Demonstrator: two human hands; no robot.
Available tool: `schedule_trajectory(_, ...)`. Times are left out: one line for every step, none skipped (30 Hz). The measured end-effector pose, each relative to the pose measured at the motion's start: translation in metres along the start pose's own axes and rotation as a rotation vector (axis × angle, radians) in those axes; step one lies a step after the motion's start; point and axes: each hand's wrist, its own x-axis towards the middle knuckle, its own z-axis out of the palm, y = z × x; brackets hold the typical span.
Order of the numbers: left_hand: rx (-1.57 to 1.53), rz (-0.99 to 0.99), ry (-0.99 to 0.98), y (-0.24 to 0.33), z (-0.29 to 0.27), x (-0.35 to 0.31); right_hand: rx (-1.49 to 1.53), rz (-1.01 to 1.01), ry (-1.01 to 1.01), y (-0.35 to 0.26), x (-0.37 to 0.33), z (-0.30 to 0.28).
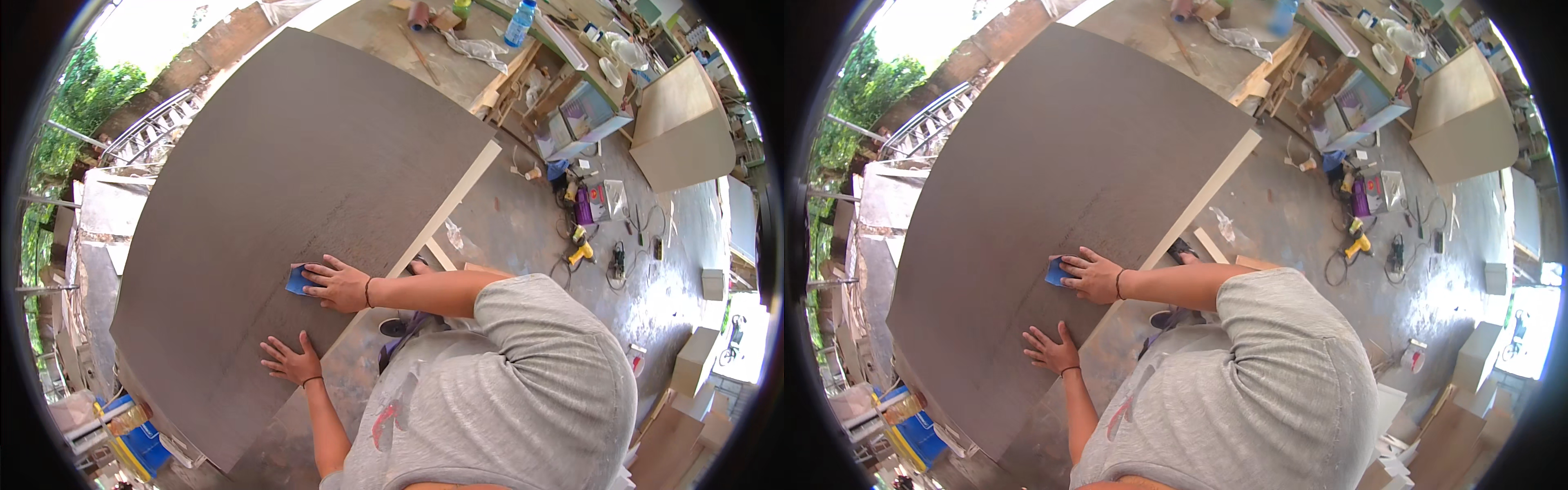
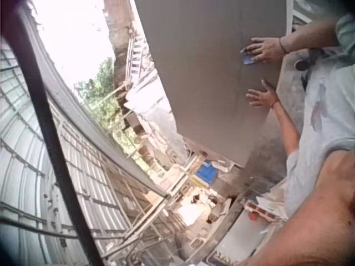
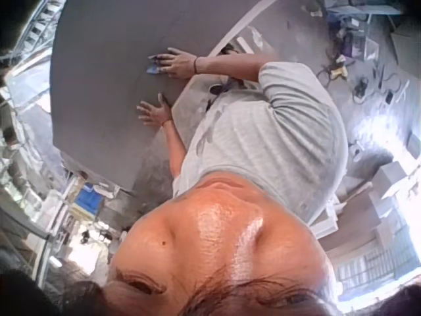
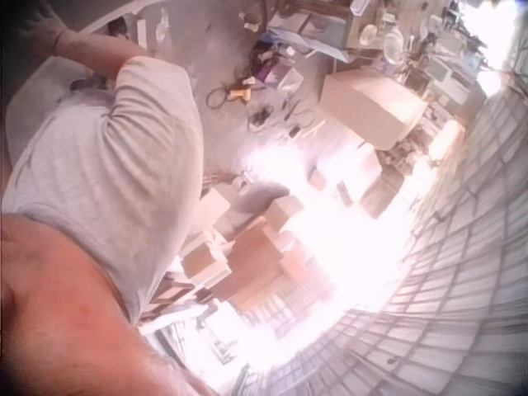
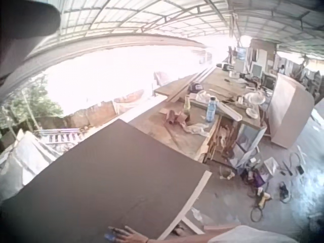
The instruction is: The person flips over a large piece of laminate on a workbench to reveal the underside, wipes the surface with a small blue cloth, and then pours liquid adhesive from a plastic bottle onto the panel, spreading some with a hand-held spreader.
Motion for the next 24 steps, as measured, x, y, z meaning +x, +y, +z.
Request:
schedule_trajectory(0.007, 0.027, 0.016, 0.002, 0.002, -0.003, 0.0, 0.019, -0.014, 0.009, -0.007, -0.006)
schedule_trajectory(0.014, 0.045, 0.018, 0.004, 0.003, -0.006, 0.018, 0.007, 0.005, 0.015, -0.015, -0.014)
schedule_trajectory(0.031, 0.054, 0.002, 0.005, 0.005, -0.008, -0.014, 0.031, -0.065, 0.02, -0.02, -0.022)
schedule_trajectory(0.013, 0.073, 0.03, 0.006, 0.006, -0.01, -0.019, 0.028, -0.102, 0.024, -0.026, -0.03)
schedule_trajectory(0.006, 0.088, 0.036, 0.006, 0.007, -0.013, -0.039, 0.035, -0.175, 0.027, -0.032, -0.038)
schedule_trajectory(0.024, 0.087, 0.002, 0.007, 0.008, -0.016, -0.006, 0.02, -0.106, 0.03, -0.036, -0.044)
schedule_trajectory(-0.001, 0.112, 0.042, 0.006, 0.009, -0.018, 0.012, 0.011, -0.074, 0.034, -0.04, -0.048)
schedule_trajectory(-0.001, 0.122, 0.045, 0.006, 0.011, -0.019, 0.057, 0.001, -0.122, 0.04, -0.044, -0.052)
schedule_trajectory(0.011, 0.128, 0.034, 0.004, 0.012, -0.019, 0.049, 0.045, -0.112, 0.054, -0.05, -0.058)
schedule_trajectory(0.003, 0.143, 0.055, 0.003, 0.014, -0.019, 0.007, 0.126, -0.001, 0.071, -0.058, -0.065)
schedule_trajectory(0.008, 0.152, 0.062, 0.002, 0.016, -0.018, 0.014, 0.215, -0.002, 0.093, -0.067, -0.075)
schedule_trajectory(0.042, 0.127, 0.014, 0.0, 0.018, -0.018, -0.028, 0.303, 0.057, 0.12, -0.082, -0.09)
schedule_trajectory(0.001, 0.169, 0.067, -0.001, 0.019, -0.016, -0.064, 0.351, 0.138, 0.151, -0.097, -0.11)
schedule_trajectory(-0.005, 0.176, 0.067, -0.002, 0.02, -0.016, -0.177, 0.394, 0.153, 0.186, -0.118, -0.136)
schedule_trajectory(0.044, 0.14, 0.009, -0.003, 0.019, -0.016, -0.311, 0.446, 0.206, 0.221, -0.14, -0.165)
schedule_trajectory(-0.013, 0.189, 0.069, -0.003, 0.017, -0.018, -0.504, 0.517, 0.267, 0.259, -0.164, -0.199)
schedule_trajectory(-0.019, 0.198, 0.078, -0.002, 0.013, -0.018, -0.539, 0.714, 0.248, 0.289, -0.189, -0.236)
schedule_trajectory(-0.007, 0.163, 0.016, 0.001, 0.008, -0.018, -0.586, 1.344, -0.108, 0.319, -0.201, -0.267)
schedule_trajectory(-0.003, 0.176, 0.03, 0.003, 0.0, -0.017, -0.532, 1.463, 0.595, 0.33, -0.216, -0.288)
schedule_trajectory(0.018, 0.144, -0.03, 0.005, -0.01, -0.014, -0.942, 1.13, 0.7, 0.337, -0.213, -0.303)
schedule_trajectory(0.076, 0.099, -0.101, 0.011, -0.017, -0.014, -0.85, 0.903, 0.7, 0.334, -0.201, -0.305)
schedule_trajectory(-0.136, 0.037, -0.06, 0.018, -0.024, -0.009, -0.773, 0.73, 0.652, 0.315, -0.181, -0.294)
schedule_trajectory(-0.308, -0.022, -0.014, 0.026, -0.03, 0.005, -0.492, 0.641, 0.568, 0.292, -0.147, -0.271)
schedule_trajectory(-0.466, -0.128, -0.013, 0.035, -0.035, 0.02, -0.476, 0.475, 0.414, 0.258, -0.113, -0.241)
